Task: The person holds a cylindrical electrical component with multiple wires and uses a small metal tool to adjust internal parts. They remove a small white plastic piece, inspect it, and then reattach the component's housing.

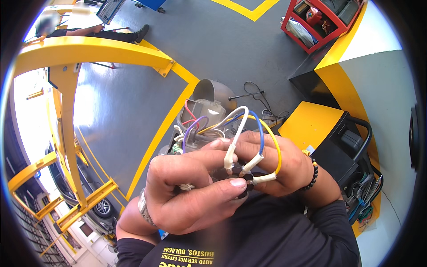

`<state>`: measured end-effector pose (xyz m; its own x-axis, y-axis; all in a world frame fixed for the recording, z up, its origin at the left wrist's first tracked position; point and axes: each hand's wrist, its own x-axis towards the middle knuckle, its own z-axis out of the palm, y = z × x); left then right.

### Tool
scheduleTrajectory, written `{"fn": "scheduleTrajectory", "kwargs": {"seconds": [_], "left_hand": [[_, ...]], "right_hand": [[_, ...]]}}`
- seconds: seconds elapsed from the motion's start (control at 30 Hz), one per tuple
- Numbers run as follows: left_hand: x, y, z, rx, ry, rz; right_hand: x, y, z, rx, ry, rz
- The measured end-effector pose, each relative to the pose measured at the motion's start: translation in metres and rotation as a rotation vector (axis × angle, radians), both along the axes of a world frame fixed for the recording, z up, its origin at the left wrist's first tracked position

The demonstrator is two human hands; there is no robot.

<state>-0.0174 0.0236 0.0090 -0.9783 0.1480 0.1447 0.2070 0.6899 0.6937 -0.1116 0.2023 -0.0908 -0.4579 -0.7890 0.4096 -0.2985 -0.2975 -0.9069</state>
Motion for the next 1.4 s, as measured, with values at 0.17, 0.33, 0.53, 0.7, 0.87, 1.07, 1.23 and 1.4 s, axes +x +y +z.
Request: {"fn": "scheduleTrajectory", "kwargs": {"seconds": [0.17, 0.33, 0.53, 0.7, 0.87, 1.07, 1.23, 1.4], "left_hand": [[-0.001, 0.002, 0.001, 0.054, -0.028, 0.005], [-0.002, 0.003, -0.002, 0.062, 0.0, 0.01], [-0.004, -0.005, -0.005, 0.058, 0.051, 0.036], [-0.003, -0.024, -0.018, 0.363, 0.054, 0.244], [-0.007, -0.038, -0.029, 1.127, -0.092, 0.439], [-0.013, -0.05, -0.032, 1.464, -0.218, 0.38], [-0.008, -0.04, -0.03, 1.028, -0.076, 0.261], [-0.004, -0.032, -0.025, 0.973, -0.077, 0.172]], "right_hand": [[-0.003, -0.001, -0.006, -0.024, -0.165, 0.091], [-0.008, -0.004, -0.004, -0.055, -0.294, 0.108], [0.006, -0.004, -0.016, -0.153, -0.412, 0.028], [0.025, -0.01, 0.003, -0.212, -0.575, -0.124], [0.025, -0.023, 0.026, -0.19, -0.275, -0.325], [0.025, -0.018, 0.028, -0.167, -0.13, -0.347], [0.032, -0.022, 0.026, -0.096, -0.137, -0.468], [0.031, -0.022, 0.038, -0.01, 0.133, -0.52]]}}
